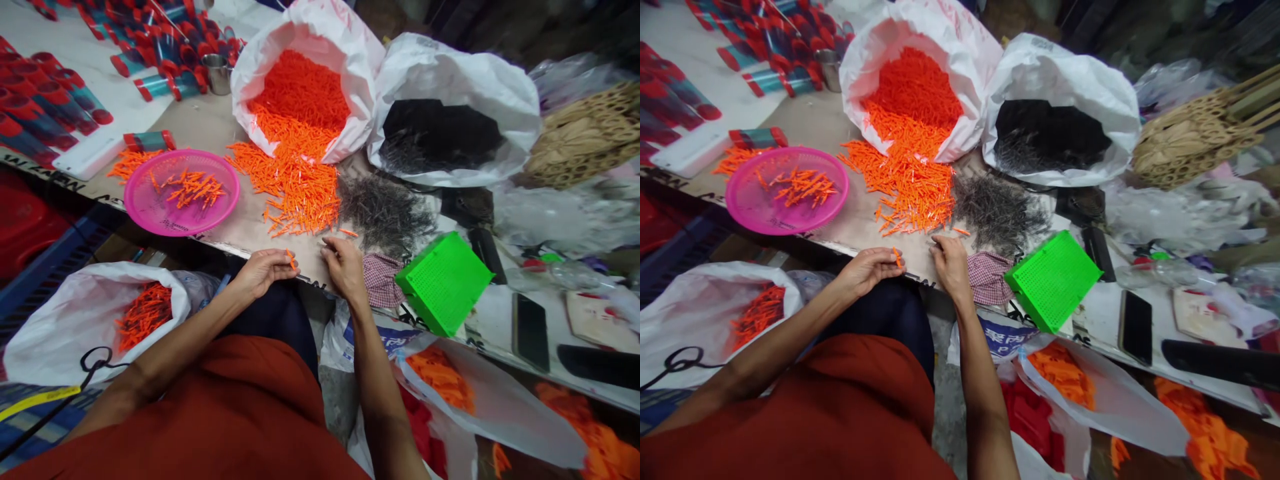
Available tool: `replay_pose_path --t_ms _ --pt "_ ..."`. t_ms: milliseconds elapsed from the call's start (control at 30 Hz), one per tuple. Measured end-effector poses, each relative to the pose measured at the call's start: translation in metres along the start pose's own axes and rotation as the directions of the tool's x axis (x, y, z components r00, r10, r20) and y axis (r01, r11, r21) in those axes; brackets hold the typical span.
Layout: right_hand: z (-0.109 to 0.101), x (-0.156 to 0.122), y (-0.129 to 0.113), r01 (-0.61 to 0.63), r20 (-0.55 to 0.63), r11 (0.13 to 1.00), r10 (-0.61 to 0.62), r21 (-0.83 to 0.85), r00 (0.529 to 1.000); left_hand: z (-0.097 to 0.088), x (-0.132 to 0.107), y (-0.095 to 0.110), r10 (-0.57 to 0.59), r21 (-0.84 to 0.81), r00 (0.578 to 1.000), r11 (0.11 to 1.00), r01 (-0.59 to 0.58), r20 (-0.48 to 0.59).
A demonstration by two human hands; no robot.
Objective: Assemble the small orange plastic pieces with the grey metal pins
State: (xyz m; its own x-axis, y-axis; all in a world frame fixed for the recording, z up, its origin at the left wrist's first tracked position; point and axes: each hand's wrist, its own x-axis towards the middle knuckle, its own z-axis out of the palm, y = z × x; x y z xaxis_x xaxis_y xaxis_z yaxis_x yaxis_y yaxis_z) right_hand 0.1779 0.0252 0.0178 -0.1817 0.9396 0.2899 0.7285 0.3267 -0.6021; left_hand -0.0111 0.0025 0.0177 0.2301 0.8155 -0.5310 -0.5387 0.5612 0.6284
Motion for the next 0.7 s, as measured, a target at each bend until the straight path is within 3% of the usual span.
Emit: replay_pose_path --t_ms 200,400,700 --pt "0.002 -0.006 -0.016 -0.087 0.032 0.978 0.082 0.188 0.996 0.006 0.002 0.000 0.015 -0.009 1.000 1.000 -0.016 -0.016" --pt "0.008 -0.015 -0.031 -0.239 0.112 0.877 0.211 0.417 0.971 0.010 0.002 -0.002 0.063 -0.006 0.998 0.998 -0.063 0.011" --pt "0.013 -0.023 -0.041 -0.259 0.105 0.854 0.238 0.451 0.966 0.010 0.000 -0.005 0.118 0.034 0.993 0.992 -0.118 0.005"
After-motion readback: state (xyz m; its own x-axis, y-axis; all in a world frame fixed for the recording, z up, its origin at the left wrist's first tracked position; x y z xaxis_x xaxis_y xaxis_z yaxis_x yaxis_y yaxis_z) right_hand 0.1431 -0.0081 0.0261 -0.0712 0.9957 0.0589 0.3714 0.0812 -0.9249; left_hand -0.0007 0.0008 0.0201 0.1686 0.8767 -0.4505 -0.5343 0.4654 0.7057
